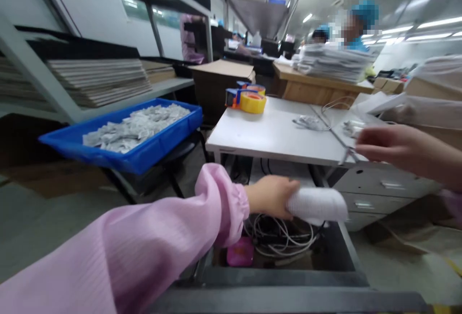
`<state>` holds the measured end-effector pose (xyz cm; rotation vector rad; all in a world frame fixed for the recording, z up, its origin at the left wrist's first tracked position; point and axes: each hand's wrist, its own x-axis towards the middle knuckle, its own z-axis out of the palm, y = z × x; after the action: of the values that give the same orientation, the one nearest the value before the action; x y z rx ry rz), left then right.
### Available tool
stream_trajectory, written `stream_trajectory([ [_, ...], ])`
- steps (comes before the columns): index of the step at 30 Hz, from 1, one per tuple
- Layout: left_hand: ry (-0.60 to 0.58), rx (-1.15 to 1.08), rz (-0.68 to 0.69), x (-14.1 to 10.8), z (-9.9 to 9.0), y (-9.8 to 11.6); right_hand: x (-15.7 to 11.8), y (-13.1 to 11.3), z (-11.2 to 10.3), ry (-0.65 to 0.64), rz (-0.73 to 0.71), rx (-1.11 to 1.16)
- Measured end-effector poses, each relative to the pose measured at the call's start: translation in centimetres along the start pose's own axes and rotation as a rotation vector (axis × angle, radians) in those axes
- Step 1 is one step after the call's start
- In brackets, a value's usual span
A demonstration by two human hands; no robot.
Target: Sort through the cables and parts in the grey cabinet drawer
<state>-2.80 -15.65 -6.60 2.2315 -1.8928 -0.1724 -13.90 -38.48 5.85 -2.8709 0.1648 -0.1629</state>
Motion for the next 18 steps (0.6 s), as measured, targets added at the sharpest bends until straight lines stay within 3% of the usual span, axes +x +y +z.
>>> stream_trajectory([
  [2,-0.024,0.091,0.031,-0.3,0.8,0.5,3.6,-1.9,0.4,0.171,0.035,-0.112],
  [5,-0.016,0.204,0.088,-0.7,1.5,0.9,8.1,-2.8,3.2,0.252,0.105,-0.233],
  [8,0.005,0.256,0.097,-0.9,1.7,1.0,10.1,-1.8,6.0,0.285,0.168,-0.241],
  [10,0.043,0.29,0.137,-1.1,1.8,1.1,9.9,-1.2,6.7,0.276,0.181,-0.233],
  [12,0.061,0.305,0.217,-1.6,1.6,1.3,8.3,-1.5,6.8,0.298,0.158,-0.217],
  [14,0.028,0.254,0.265,-3.0,0.8,2.0,4.9,-2.6,6.8,0.336,0.046,-0.183],
  [16,-0.048,0.139,0.195,-5.6,-0.8,3.1,0.0,-4.1,7.6,0.264,-0.183,-0.135],
  [18,-0.136,-0.005,-0.01,-9.2,-2.5,4.4,-5.6,-5.1,9.5,0.214,-0.4,-0.089],
])
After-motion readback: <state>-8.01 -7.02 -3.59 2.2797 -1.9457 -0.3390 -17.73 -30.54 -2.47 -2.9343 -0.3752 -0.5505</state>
